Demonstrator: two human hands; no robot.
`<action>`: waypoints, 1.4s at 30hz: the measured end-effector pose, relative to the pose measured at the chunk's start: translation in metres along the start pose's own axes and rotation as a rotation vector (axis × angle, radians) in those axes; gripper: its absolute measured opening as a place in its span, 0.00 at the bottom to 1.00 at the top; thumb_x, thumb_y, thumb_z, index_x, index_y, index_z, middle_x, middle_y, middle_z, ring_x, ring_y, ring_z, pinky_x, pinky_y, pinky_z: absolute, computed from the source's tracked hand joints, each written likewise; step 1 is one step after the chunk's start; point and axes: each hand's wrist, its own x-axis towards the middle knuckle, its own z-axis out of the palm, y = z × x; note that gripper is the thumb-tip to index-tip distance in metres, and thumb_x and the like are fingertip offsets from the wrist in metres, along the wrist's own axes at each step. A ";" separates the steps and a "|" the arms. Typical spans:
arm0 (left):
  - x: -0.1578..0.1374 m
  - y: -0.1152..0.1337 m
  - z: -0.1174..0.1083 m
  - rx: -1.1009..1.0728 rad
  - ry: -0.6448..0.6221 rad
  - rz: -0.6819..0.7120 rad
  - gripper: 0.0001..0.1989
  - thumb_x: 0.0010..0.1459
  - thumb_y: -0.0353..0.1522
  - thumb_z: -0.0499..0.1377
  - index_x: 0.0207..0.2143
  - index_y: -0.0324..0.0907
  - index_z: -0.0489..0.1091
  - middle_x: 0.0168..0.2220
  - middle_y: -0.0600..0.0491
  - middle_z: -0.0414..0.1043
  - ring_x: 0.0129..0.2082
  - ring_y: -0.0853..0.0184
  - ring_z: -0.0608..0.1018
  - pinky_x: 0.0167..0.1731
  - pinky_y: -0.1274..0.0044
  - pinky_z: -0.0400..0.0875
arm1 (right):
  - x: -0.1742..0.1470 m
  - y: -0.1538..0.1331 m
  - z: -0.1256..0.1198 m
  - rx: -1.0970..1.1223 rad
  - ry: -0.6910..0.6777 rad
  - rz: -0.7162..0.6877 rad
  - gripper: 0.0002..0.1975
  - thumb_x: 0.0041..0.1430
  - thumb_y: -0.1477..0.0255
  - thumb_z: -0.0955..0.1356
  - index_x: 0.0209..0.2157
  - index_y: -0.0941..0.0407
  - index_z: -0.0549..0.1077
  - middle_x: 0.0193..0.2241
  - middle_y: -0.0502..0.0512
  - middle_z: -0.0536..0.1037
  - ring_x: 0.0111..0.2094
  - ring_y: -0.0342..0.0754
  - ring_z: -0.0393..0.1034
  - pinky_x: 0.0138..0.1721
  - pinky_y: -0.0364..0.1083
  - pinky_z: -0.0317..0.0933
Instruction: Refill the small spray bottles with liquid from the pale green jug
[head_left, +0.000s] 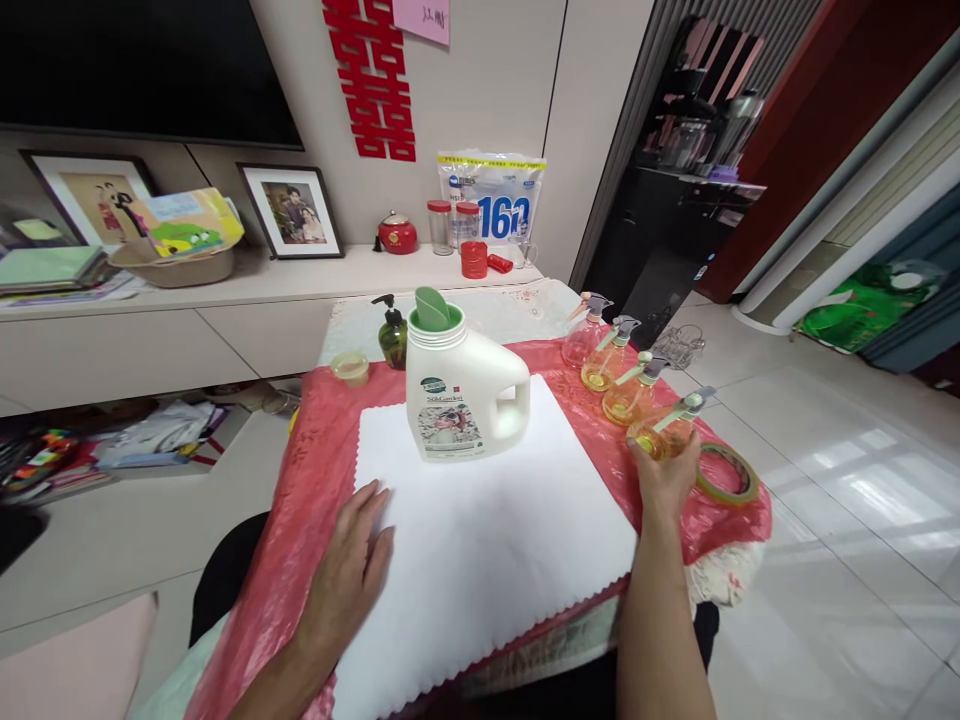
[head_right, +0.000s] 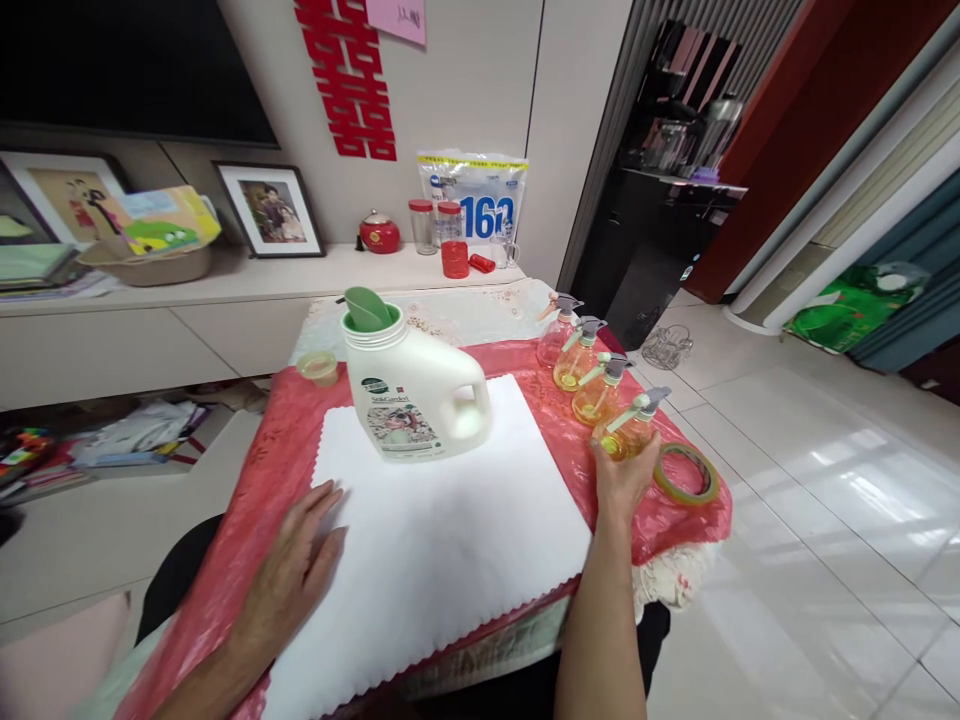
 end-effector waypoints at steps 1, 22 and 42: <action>0.000 0.000 0.001 0.000 0.006 0.001 0.23 0.68 0.36 0.50 0.64 0.49 0.61 0.64 0.44 0.63 0.63 0.53 0.71 0.60 0.57 0.73 | -0.001 -0.001 0.000 0.017 0.014 0.014 0.53 0.40 0.49 0.74 0.64 0.62 0.62 0.54 0.66 0.68 0.54 0.65 0.63 0.60 0.61 0.58; 0.025 0.068 -0.045 -0.477 -0.138 -0.171 0.17 0.65 0.39 0.54 0.53 0.46 0.73 0.54 0.47 0.77 0.56 0.57 0.78 0.59 0.61 0.72 | -0.121 -0.096 -0.017 1.084 -1.209 0.136 0.41 0.44 0.60 0.82 0.58 0.58 0.71 0.54 0.65 0.69 0.55 0.65 0.66 0.52 0.56 0.68; 0.067 0.130 -0.074 -1.639 -0.569 -0.356 0.22 0.45 0.40 0.76 0.41 0.39 0.80 0.42 0.45 0.81 0.36 0.65 0.80 0.40 0.75 0.73 | -0.174 -0.103 0.002 1.207 -2.040 0.440 0.42 0.40 0.61 0.84 0.57 0.54 0.73 0.47 0.59 0.72 0.46 0.56 0.70 0.48 0.48 0.65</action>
